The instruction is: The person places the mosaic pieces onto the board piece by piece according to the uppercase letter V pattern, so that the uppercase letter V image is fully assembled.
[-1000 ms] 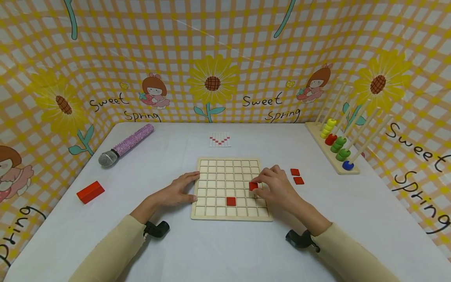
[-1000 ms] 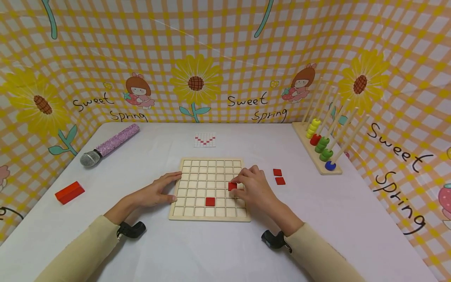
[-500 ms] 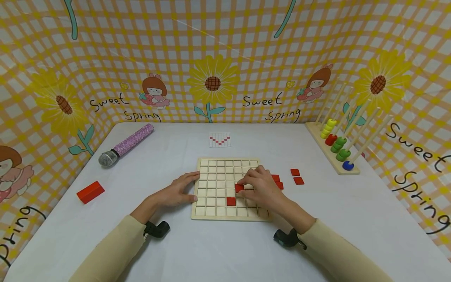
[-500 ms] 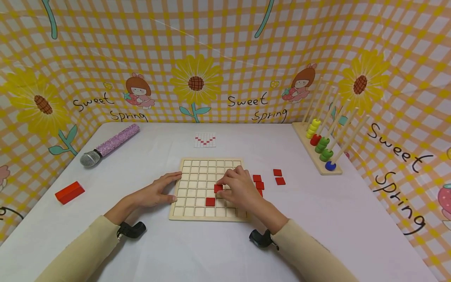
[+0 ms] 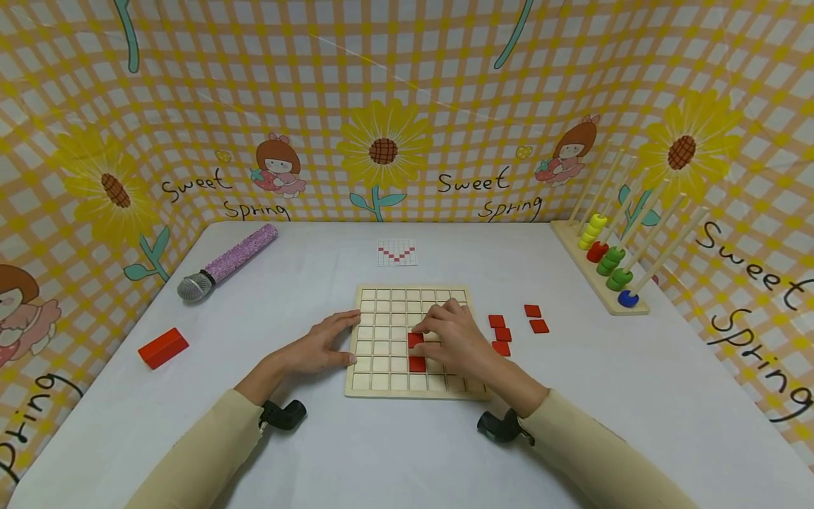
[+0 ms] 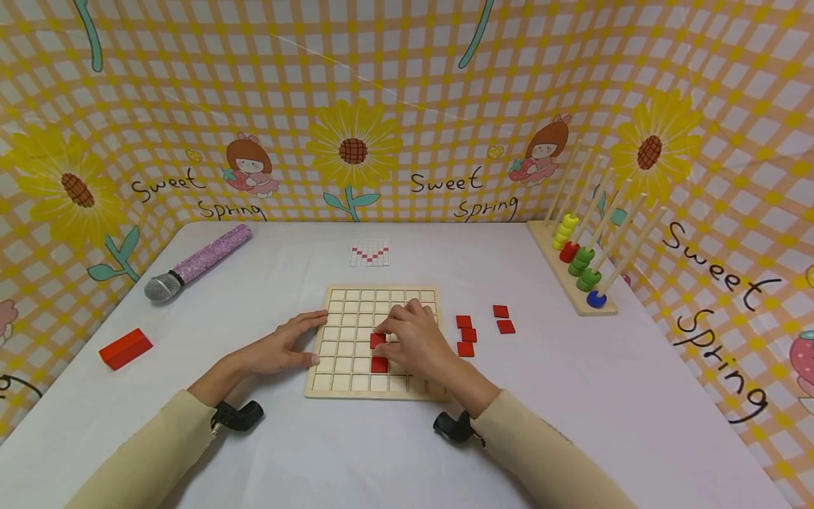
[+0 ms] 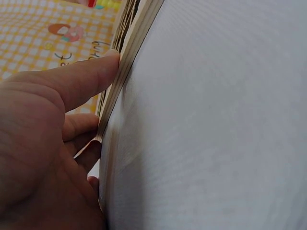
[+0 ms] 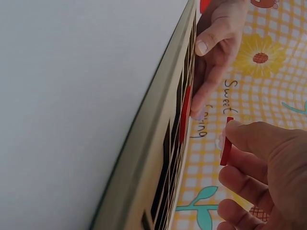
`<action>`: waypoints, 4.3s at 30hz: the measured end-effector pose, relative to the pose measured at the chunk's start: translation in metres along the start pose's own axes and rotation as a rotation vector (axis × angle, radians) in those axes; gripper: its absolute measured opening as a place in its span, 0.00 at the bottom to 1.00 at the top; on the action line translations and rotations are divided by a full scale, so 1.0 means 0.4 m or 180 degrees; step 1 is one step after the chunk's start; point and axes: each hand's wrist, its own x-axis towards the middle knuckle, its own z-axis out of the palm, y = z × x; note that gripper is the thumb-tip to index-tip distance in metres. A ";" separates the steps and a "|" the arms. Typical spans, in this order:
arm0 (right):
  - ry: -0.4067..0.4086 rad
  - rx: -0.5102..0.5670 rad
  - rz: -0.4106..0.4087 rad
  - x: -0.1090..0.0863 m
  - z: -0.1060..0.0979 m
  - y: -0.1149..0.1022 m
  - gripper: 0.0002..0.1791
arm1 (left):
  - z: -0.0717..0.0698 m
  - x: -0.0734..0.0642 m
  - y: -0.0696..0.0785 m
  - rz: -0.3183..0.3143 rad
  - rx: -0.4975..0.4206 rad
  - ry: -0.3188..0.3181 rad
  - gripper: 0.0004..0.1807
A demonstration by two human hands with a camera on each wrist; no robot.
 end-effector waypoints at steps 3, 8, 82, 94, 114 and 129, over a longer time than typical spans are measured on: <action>-0.0019 0.0032 0.0038 0.005 0.006 -0.007 0.14 | 0.001 0.000 -0.001 0.0010 0.0012 0.0004 0.42; -0.0027 0.0031 0.0042 0.013 0.013 -0.015 0.14 | 0.002 0.001 -0.003 0.0010 0.0026 0.0006 0.42; -0.0431 -0.0099 0.0262 0.040 0.058 -0.029 0.10 | 0.003 0.002 -0.011 0.0061 0.0035 0.0006 0.42; -0.0188 -0.0037 0.0342 0.022 0.020 -0.015 0.13 | 0.004 0.003 -0.014 0.0080 0.0072 0.0022 0.42; -0.0070 0.0000 0.0596 -0.047 -0.058 0.053 0.16 | 0.003 0.001 -0.011 0.0040 0.0059 0.0000 0.42; 0.0018 0.0065 0.0823 -0.119 -0.111 0.148 0.17 | 0.002 0.001 -0.008 0.0037 0.0039 -0.0004 0.42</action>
